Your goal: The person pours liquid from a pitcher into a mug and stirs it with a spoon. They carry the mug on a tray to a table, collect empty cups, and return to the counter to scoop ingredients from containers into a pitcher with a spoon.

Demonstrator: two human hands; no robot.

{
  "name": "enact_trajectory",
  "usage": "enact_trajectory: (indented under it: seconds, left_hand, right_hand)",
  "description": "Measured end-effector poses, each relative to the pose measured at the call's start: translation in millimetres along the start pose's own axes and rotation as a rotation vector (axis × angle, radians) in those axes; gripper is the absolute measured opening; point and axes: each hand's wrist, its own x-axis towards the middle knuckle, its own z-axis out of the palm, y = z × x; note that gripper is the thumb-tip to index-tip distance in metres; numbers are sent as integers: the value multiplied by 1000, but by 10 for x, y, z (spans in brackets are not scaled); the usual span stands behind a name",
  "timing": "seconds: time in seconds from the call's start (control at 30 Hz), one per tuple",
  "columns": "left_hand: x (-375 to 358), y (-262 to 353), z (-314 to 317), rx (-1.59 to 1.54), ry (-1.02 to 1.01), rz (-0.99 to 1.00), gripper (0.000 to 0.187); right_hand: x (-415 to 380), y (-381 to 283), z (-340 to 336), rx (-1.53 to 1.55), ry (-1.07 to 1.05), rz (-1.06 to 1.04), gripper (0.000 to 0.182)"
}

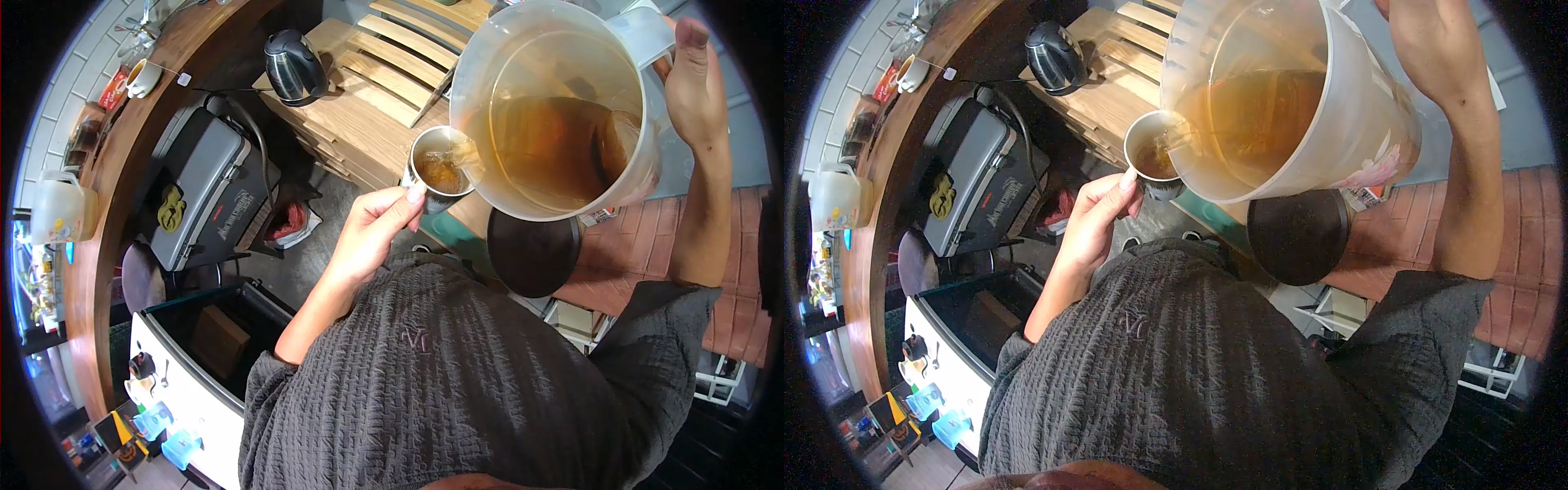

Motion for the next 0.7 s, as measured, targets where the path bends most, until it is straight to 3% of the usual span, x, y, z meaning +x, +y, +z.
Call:
enact_trajectory:
  seconds: [0.4,0.7]
  left_hand:
    - [58,-56,55,17,11,7,40]
    - [108,-70,121,18,19,11,39]
  right_hand:
    - [-36,86,-34,-39,27,-32,76]
    - [-35,123,-169,-96,-85,4,76]
